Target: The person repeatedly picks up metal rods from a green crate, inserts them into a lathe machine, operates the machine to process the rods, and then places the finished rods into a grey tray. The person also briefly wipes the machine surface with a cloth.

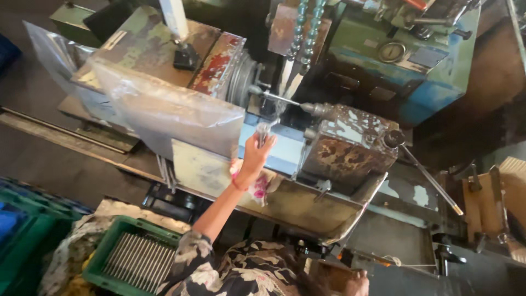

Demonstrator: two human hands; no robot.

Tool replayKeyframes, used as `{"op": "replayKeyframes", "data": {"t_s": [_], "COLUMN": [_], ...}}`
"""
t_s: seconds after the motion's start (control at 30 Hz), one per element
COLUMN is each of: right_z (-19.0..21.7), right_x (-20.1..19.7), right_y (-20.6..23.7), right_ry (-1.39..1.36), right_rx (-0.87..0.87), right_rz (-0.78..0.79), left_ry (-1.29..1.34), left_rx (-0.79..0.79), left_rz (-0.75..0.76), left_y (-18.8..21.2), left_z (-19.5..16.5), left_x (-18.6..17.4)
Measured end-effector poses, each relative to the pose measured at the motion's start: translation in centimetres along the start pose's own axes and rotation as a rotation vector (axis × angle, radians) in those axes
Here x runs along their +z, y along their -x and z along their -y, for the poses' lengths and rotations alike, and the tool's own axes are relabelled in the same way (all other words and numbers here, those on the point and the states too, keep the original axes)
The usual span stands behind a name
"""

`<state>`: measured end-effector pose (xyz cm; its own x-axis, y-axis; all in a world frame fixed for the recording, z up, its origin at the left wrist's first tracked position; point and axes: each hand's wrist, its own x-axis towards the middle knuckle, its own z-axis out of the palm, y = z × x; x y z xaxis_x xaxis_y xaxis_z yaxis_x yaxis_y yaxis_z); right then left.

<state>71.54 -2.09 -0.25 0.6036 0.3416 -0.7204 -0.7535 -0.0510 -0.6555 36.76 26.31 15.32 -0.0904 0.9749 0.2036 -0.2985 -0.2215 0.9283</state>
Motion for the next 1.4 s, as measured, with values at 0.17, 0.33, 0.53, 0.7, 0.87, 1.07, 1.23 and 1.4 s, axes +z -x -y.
{"op": "replayKeyframes", "data": {"t_s": [0.17, 0.33, 0.53, 0.7, 0.87, 1.07, 1.23, 1.4], "right_z": [-1.2, -3.1, -13.5, -23.2, -28.3, -30.2, -29.8, -29.2], "right_x": [-2.0, -2.6, 5.7, 13.7, 16.2, 14.9, 13.3, 13.5], "right_y": [-0.3, -0.3, 8.4, 20.8, 27.2, 28.8, 29.2, 30.4], "right_ry": [0.0, -0.002, 0.551, 0.851, 0.836, 0.759, 0.795, 0.931], "right_rx": [-0.078, -0.14, -0.058, -0.08, -0.323, -0.191, 0.034, 0.145], "right_rz": [0.03, 0.172, 0.426, 1.123, 1.609, 1.549, 1.521, 1.495], "left_ry": [-0.159, -0.173, -1.275, -0.636, -0.211, -0.013, -0.534, -0.951], "left_rx": [-0.008, 0.004, -0.047, 0.034, 0.03, 0.04, 0.246, 0.661], "left_rz": [-0.04, -0.195, -0.291, -0.389, -0.445, -0.601, -0.5, -0.413], "left_y": [6.3, 13.7, 22.4, 25.5, 27.0, 29.1, 31.6, 32.7], "left_z": [0.8, 0.1, -1.0, 0.6, 1.8, -0.2, -5.3, -7.3], "left_x": [-6.9, -15.2, -23.8, -26.0, -26.7, -26.4, -26.5, -26.8]}}
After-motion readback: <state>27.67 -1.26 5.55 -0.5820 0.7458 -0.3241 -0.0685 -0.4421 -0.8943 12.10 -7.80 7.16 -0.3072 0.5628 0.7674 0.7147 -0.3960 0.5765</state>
